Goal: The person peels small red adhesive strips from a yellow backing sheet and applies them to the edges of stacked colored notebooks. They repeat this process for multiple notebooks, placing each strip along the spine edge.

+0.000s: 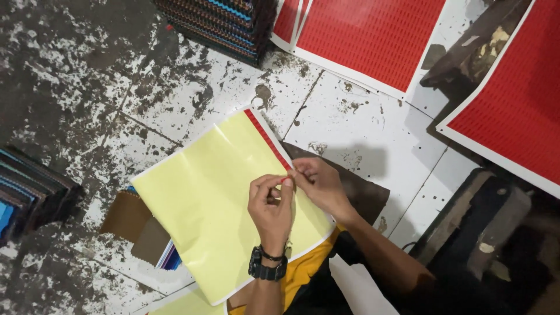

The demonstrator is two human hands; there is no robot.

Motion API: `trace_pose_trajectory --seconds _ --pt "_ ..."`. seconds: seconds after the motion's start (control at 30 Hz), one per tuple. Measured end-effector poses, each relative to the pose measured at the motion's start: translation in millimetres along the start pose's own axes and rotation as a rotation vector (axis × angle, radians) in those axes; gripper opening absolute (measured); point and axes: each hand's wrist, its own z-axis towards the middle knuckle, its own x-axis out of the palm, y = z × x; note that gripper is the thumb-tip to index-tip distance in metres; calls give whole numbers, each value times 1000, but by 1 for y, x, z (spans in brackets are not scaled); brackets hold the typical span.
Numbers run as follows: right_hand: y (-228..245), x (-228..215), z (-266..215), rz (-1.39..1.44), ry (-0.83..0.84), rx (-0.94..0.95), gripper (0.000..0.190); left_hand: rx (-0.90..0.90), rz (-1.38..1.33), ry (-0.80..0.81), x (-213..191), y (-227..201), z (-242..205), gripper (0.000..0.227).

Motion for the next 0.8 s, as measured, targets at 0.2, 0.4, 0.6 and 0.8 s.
trace_pose_trajectory --seconds 0.2,0.4,0.6,0.8 --pt "16 0 -1 -46 -8 36 40 -3 0 16 -5 1 3 15" --pt "-6 17 -6 18 -248 -48 26 -63 0 12 -4 -8 2 28" --pt "-23 4 -13 281 -145 -297 21 -51 -31 67 -6 -11 1 43" --pt "-7 3 -9 85 -108 -89 34 -119 -135 35 -3 3 2 34"
